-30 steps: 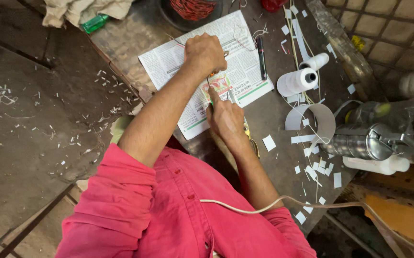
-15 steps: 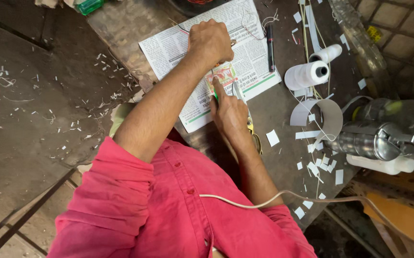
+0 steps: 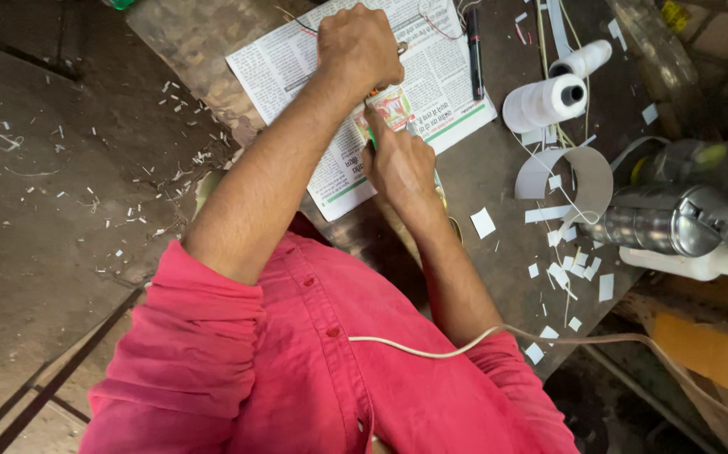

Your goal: The person uses a green-handled tool to scrape and clean the copper windings of a motor stator. They repeatedly scrape the surface of the windings while holding the stator over a newspaper on a workbench.

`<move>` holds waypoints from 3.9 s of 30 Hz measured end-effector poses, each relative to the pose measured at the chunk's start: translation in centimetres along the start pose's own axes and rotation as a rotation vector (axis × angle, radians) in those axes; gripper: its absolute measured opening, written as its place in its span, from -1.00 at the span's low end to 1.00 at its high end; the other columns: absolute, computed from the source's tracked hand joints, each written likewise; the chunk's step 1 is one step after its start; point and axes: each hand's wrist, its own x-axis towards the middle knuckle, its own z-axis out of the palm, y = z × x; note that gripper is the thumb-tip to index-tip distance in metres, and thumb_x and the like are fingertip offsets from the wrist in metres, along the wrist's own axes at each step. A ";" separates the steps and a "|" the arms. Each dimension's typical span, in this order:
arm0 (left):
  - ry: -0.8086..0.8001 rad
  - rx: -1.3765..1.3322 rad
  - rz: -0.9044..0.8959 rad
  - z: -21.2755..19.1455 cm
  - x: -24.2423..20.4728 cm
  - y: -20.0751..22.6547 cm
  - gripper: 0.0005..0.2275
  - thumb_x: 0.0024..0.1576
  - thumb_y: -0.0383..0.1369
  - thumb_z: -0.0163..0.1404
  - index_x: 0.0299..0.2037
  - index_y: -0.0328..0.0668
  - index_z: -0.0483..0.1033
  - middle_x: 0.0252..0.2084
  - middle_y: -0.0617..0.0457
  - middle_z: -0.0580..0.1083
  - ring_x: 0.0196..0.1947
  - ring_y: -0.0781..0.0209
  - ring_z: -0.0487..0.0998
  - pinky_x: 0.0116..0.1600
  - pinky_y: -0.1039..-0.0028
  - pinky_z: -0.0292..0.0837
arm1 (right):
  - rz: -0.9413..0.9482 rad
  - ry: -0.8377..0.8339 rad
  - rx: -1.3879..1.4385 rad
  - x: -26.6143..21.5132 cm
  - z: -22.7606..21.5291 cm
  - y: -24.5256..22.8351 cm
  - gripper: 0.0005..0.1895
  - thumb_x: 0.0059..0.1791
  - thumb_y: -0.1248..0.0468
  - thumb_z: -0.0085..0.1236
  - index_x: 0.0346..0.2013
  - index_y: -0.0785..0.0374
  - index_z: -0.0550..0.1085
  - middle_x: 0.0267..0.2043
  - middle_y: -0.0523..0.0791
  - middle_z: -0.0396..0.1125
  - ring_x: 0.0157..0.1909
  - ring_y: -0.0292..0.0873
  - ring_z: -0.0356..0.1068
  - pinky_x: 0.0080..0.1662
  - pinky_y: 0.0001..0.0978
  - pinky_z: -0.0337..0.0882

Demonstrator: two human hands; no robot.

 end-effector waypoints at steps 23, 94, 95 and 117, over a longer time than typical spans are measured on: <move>0.043 -0.750 0.186 1.3 -1.9 -8.0 -0.44 -0.06 0.08 0.25 -0.22 -0.42 0.62 -0.26 -0.15 0.59 -0.20 -0.03 0.62 -0.07 0.18 0.49 | 0.078 -0.078 0.196 1.2 1.2 1.4 -0.58 0.03 0.13 0.10 0.18 0.11 0.45 -0.20 0.20 0.48 -0.17 0.29 0.49 -0.11 0.14 0.45; -0.192 -0.096 0.132 -3.5 -1.4 -1.0 -0.52 0.02 0.01 0.19 -0.31 -0.41 0.63 -0.33 -0.37 0.56 -0.26 -0.24 0.64 -0.10 0.11 0.54 | 0.022 0.001 0.184 -3.4 -0.6 -0.9 -0.43 -0.04 0.30 0.10 0.28 0.34 0.34 -0.63 0.09 0.39 -0.59 0.19 0.43 -0.42 0.12 0.42; -0.194 -0.092 0.125 -3.4 -1.4 -1.0 -0.53 0.01 0.01 0.19 -0.30 -0.40 0.63 -0.32 -0.35 0.56 -0.25 -0.24 0.64 -0.10 0.11 0.54 | 0.020 -0.005 0.210 -3.3 -0.9 -0.7 -0.44 -0.04 0.30 0.10 0.27 0.33 0.35 -0.63 0.10 0.38 -0.59 0.20 0.43 -0.42 0.13 0.42; -0.164 -0.163 0.146 -4.0 -1.1 -3.0 -0.47 0.01 0.02 0.24 -0.15 -0.42 0.61 -0.23 -0.36 0.56 -0.21 -0.20 0.63 -0.05 0.12 0.53 | -0.004 -0.067 0.223 0.0 -1.0 0.6 -0.40 -0.05 0.28 0.18 0.31 0.25 0.36 -0.48 0.12 0.46 -0.43 0.16 0.50 -0.33 0.05 0.49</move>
